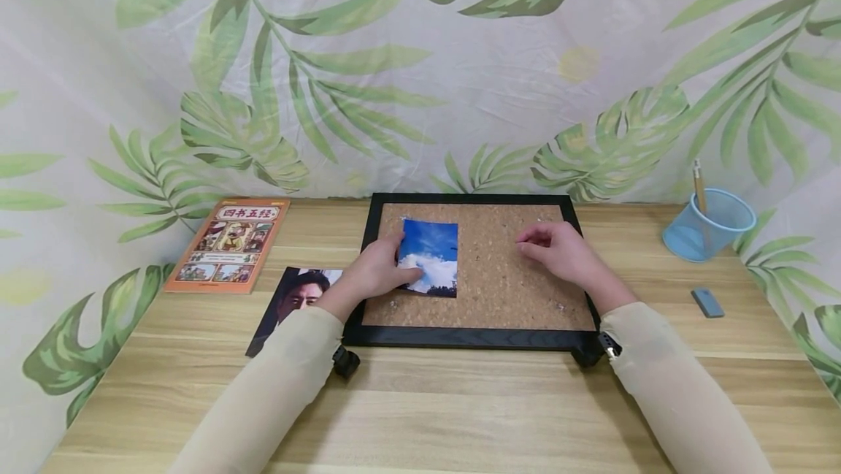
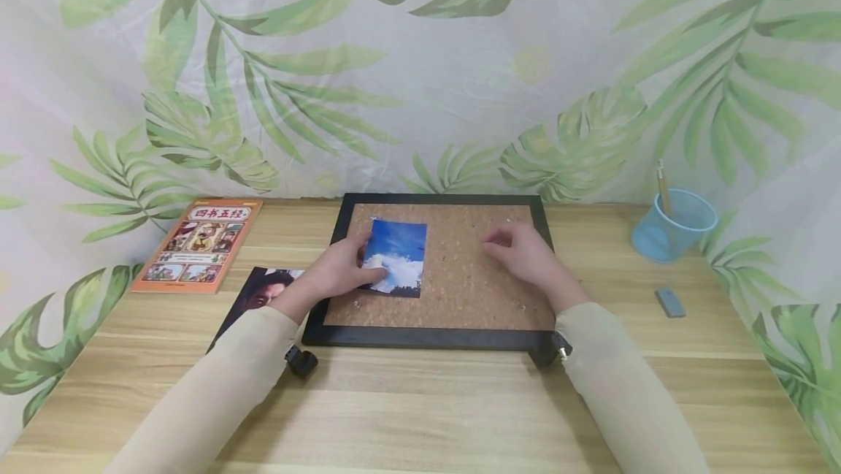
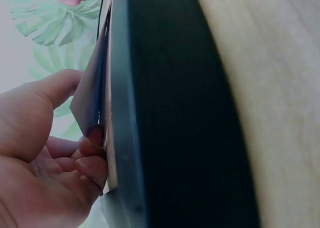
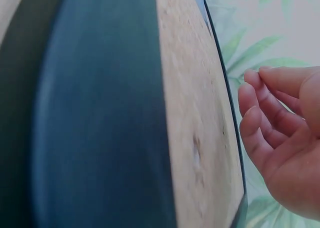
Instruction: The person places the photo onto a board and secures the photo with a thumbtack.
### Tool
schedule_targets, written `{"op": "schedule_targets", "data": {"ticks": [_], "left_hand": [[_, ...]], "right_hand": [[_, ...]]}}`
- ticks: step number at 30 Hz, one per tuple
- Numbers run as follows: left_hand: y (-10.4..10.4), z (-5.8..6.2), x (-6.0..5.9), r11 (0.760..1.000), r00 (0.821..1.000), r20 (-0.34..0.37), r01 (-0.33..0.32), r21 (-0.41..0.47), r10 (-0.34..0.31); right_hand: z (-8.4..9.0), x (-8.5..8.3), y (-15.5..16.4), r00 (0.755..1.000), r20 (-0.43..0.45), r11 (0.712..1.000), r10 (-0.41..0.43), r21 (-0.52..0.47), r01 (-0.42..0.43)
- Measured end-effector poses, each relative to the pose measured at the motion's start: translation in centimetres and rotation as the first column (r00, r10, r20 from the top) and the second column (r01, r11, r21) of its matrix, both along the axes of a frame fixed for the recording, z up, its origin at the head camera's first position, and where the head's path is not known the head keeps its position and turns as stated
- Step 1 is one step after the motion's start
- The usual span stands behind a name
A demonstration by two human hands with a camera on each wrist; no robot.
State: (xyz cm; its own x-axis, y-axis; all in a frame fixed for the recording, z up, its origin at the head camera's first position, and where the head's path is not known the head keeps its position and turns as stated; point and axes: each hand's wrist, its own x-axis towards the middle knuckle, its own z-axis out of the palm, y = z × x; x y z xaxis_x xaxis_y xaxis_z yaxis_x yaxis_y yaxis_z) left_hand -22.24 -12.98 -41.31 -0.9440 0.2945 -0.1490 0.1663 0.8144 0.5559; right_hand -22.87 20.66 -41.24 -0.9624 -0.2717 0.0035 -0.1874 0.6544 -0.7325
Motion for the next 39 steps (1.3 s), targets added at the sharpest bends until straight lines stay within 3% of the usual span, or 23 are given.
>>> {"op": "schedule_targets", "data": {"ticks": [6,15,26,31,39], "left_hand": [[0.2,-0.1,-0.3,0.999,1.000,0.005,-0.014,-0.042,0.014],[0.7,0.0,-0.4,0.997,0.999,0.022,-0.048,-0.068,0.050],[1.1,-0.4,-0.4,0.995,0.997,0.002,-0.072,-0.064,0.072],[1.1,-0.4,-0.3,0.996,0.997,0.004,-0.076,-0.050,0.076],[1.3,-0.5,-0.2,0.997,0.997,0.000,-0.073,-0.038,0.073]], "right_hand": [[-0.2,-0.8,-1.8,0.992,0.123,0.993,-0.003,-0.114,0.017],[-0.6,-2.3,-5.0,0.966,0.260,0.977,-0.014,-0.203,0.068],[-1.0,-4.4,-9.2,0.928,0.369,0.901,0.041,-0.415,0.125],[-0.6,-5.3,-10.5,0.919,0.393,0.911,0.034,-0.391,0.134],[0.0,-6.5,-12.5,0.921,0.390,0.950,0.017,-0.292,0.106]]}}
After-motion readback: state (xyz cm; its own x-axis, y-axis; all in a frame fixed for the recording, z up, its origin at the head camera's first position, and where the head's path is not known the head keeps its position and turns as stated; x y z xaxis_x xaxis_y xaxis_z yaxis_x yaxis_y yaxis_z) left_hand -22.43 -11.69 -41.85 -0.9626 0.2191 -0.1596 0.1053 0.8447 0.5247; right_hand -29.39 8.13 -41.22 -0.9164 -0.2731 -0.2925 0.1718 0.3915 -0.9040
